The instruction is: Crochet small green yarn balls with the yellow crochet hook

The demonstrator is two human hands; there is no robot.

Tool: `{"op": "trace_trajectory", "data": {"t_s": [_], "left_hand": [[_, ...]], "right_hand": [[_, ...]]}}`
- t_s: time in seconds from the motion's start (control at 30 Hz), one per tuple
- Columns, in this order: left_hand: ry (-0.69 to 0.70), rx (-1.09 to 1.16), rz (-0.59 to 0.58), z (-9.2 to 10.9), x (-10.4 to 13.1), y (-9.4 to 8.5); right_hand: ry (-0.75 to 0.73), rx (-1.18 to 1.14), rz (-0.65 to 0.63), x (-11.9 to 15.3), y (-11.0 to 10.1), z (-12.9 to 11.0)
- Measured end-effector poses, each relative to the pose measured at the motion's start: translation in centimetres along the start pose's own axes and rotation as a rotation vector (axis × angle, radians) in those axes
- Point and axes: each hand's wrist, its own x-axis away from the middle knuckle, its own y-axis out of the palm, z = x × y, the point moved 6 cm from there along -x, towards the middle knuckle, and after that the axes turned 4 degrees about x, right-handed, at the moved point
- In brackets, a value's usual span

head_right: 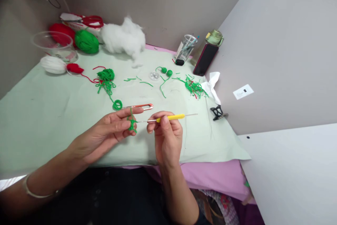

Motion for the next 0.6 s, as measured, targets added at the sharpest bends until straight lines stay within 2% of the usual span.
{"op": "trace_trajectory", "data": {"t_s": [0.07,0.17,0.27,0.37,0.47,0.53,0.6], "left_hand": [[0.066,-0.046,0.033,0.1,0.0,0.0],[0.187,-0.163,0.094,0.5,0.1,0.0],[0.236,-0.222,0.116,0.6,0.2,0.0],[0.227,-0.161,0.117,0.4,0.1,-0.1],[0.113,-0.026,0.086,-0.1,-0.1,-0.1],[0.042,0.027,0.068,-0.3,-0.3,-0.1],[0.057,0.018,0.080,-0.1,-0.3,-0.2]], "right_hand": [[-0.055,0.019,-0.032,0.3,0.5,-0.3],[-0.195,0.173,-0.049,1.0,1.3,-1.2],[-0.272,0.302,-0.033,1.5,1.8,-1.7],[-0.419,0.501,-0.028,2.2,2.1,-2.2],[-0.565,0.649,-0.023,2.7,2.2,-2.7],[-0.484,0.553,-0.004,2.2,1.6,-2.6],[-0.350,0.384,0.030,1.5,1.0,-2.2]]}}
